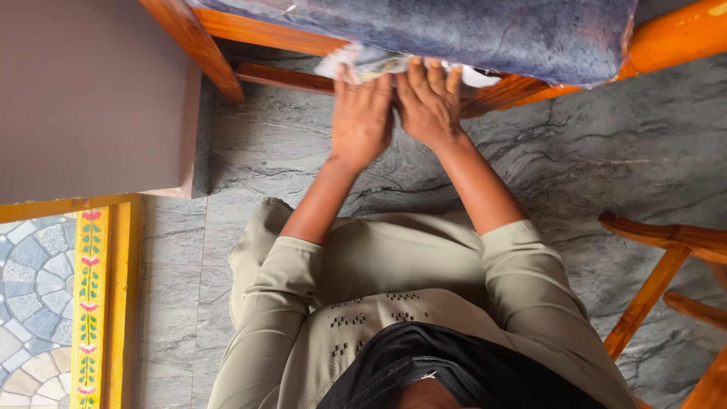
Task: The person wipes a white marble dining table and a wooden chair with a grey cloth. They clean the table surface thoroughly, then move to the chair to wipe the seat cushion and the wooden frame.
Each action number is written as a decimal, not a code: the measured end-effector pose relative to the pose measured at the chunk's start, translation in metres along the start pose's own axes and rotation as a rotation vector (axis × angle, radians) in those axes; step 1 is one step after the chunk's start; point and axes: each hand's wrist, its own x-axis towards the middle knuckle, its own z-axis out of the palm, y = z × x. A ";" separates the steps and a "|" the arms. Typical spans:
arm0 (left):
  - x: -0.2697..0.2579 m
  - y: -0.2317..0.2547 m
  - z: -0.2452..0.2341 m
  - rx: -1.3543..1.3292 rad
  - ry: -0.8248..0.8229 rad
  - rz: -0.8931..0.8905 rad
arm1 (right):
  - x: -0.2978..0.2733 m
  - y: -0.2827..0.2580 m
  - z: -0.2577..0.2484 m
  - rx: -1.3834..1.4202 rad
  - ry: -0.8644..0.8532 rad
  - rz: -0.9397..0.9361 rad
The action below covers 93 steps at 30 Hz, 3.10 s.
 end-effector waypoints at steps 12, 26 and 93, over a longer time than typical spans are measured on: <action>0.021 0.055 -0.003 -0.213 0.014 0.002 | 0.001 0.061 -0.085 -0.097 -0.116 -0.102; 0.018 0.107 0.038 -0.243 -0.220 0.264 | -0.129 0.099 -0.042 -0.030 -0.395 0.348; 0.070 0.006 -0.165 -0.051 0.247 -0.371 | 0.139 -0.010 -0.164 0.126 -0.202 0.182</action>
